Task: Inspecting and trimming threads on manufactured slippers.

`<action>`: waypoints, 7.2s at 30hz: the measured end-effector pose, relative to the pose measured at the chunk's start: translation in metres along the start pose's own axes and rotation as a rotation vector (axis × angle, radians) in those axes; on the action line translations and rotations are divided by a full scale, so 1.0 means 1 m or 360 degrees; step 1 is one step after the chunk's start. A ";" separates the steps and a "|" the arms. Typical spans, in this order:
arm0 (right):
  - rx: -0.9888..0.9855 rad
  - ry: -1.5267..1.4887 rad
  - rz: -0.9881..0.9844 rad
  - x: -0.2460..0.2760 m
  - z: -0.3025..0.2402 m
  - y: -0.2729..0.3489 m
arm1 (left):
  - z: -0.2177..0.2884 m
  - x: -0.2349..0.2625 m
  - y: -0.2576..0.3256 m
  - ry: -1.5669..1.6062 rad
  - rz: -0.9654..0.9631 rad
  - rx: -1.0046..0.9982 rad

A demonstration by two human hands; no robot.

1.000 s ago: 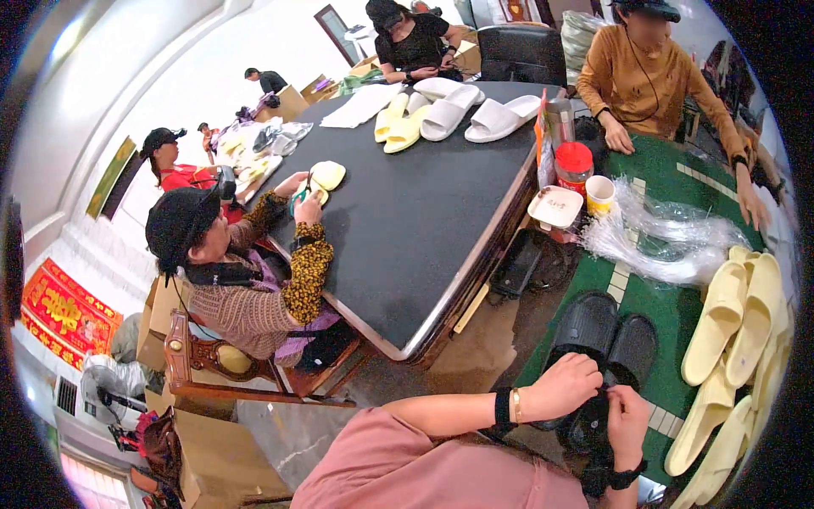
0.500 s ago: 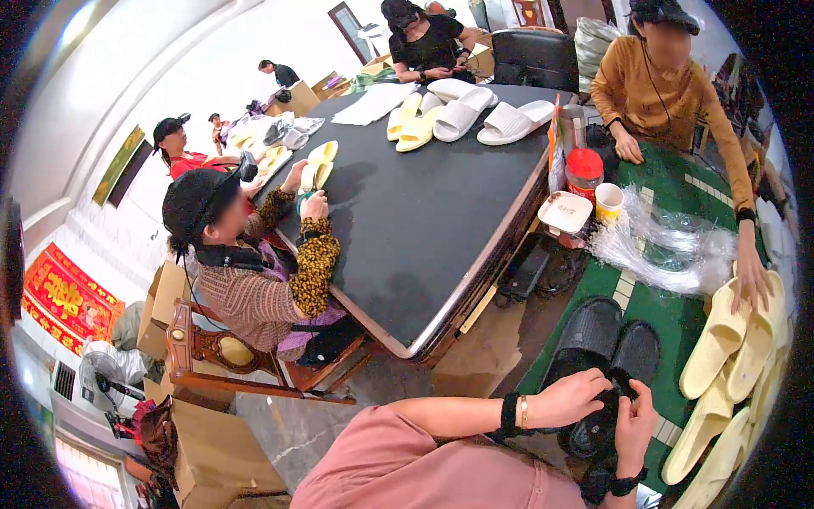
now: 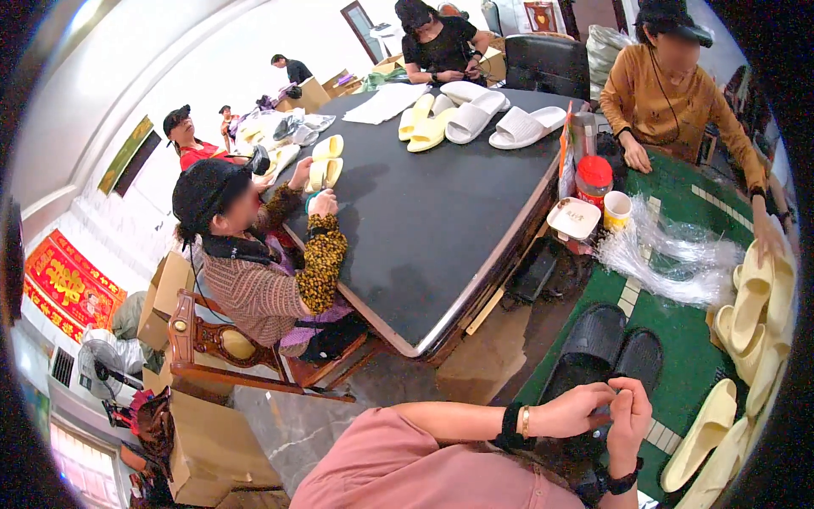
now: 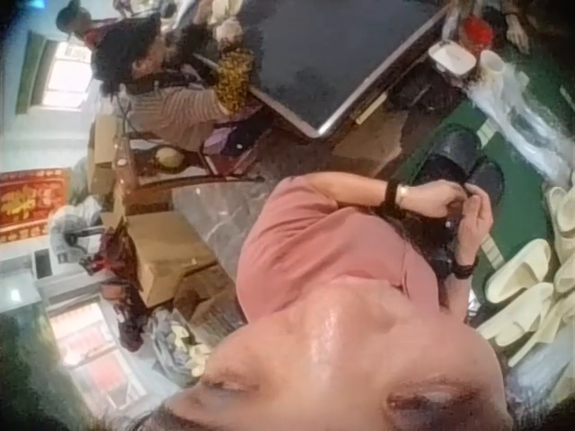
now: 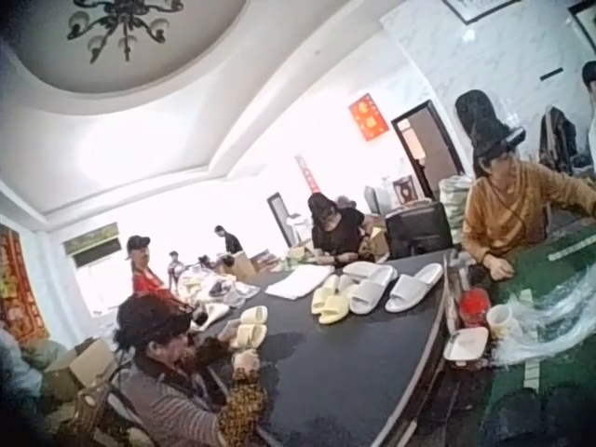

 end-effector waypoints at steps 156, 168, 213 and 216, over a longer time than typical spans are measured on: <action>-0.0068 0.0968 0.0041 0.046 0.045 -0.074 | -0.065 0.103 -0.034 -0.0846 0.0210 0.0589; -0.0188 0.0340 0.0107 0.027 0.043 -0.081 | -0.056 0.095 -0.034 -0.0364 0.0264 0.0308; -0.0139 0.0179 -0.0025 0.028 0.053 -0.079 | -0.055 0.091 -0.036 -0.0524 0.0222 0.0304; -0.0102 0.0122 0.0010 0.029 0.052 -0.078 | -0.053 0.091 -0.035 -0.0519 0.0224 0.0288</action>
Point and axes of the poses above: each hand's wrist, its own y-axis away from the middle knuckle, its own x-axis out of the back of the hand, z = x × y, the point moved 5 cm from there along -y, towards the middle knuckle, and after that the axes turned 15 degrees about -z, right-handed, at the moved point
